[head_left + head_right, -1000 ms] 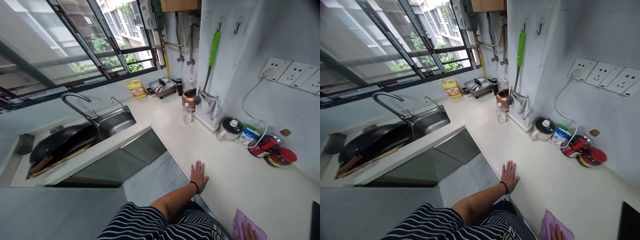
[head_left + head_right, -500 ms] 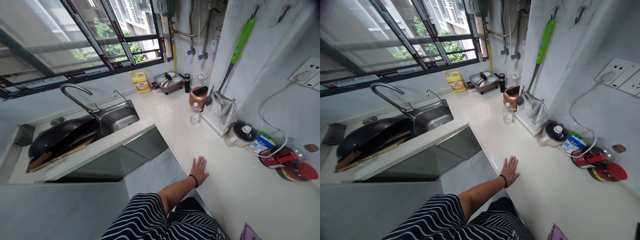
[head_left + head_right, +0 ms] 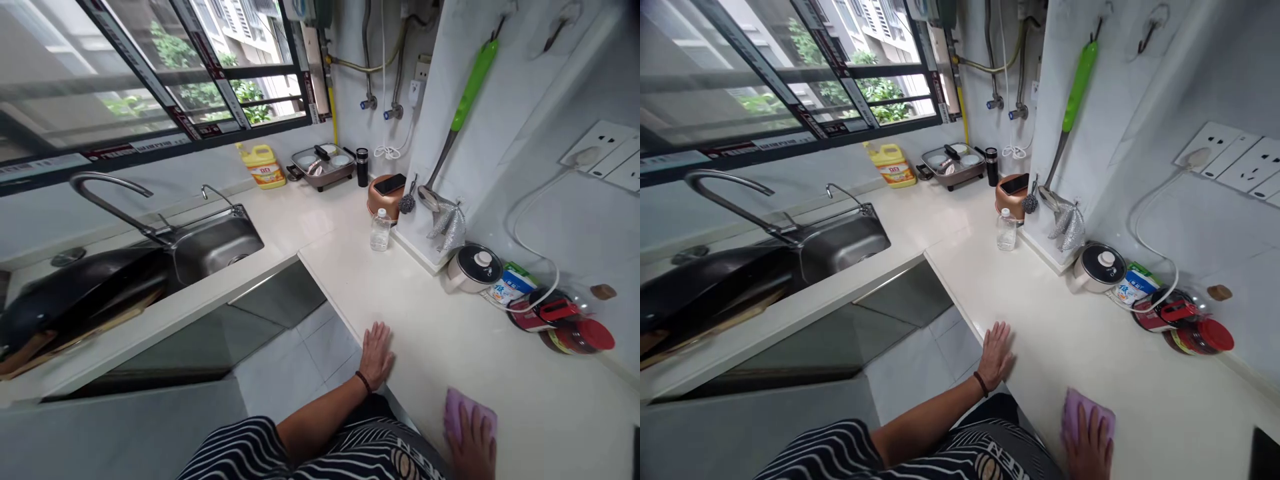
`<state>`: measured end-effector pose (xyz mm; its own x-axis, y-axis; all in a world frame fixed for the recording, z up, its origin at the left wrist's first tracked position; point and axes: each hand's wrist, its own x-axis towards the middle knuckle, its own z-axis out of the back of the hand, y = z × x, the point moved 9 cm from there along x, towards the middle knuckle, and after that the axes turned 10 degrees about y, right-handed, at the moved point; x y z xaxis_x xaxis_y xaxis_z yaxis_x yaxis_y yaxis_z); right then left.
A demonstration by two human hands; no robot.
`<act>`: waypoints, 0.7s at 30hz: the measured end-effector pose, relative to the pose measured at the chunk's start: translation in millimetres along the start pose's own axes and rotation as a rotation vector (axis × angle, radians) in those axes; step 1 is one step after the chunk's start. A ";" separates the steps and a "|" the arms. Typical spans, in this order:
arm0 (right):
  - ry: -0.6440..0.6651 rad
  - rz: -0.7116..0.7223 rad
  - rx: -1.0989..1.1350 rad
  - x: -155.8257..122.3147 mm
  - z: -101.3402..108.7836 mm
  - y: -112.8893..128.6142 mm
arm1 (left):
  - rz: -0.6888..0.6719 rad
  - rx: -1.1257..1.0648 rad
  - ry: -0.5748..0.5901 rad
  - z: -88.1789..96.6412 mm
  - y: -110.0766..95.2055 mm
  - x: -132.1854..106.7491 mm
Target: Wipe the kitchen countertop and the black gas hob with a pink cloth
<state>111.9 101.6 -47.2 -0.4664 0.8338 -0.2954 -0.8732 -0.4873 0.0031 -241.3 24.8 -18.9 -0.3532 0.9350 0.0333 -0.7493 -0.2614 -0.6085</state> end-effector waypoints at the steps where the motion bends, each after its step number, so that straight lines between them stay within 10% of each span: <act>1: 0.004 0.016 -0.020 18.5 2.6 18.0 | 0.011 0.006 -0.009 3.6 5.6 -8.3; 7: 0.119 0.253 -0.161 111.6 40.2 158.1 | 0.088 0.043 -0.036 24.3 38.4 -46.7; 12: 0.197 0.493 -0.148 116.9 54.6 239.2 | 0.174 -0.048 -0.094 39.8 55.3 -62.0; 16: 0.204 0.473 -0.161 98.9 44.1 220.7 | 0.421 -0.117 -0.134 50.9 78.9 -69.2; 21: 0.151 0.321 -0.122 84.2 29.3 133.4 | 0.833 -0.121 0.051 49.7 120.4 -99.0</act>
<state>-48.0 114.4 -43.7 -0.6798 0.5902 -0.4354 -0.6582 -0.7528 0.0070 -324.5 -111.2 -56.1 -0.7361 0.4582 -0.4983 -0.1888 -0.8459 -0.4988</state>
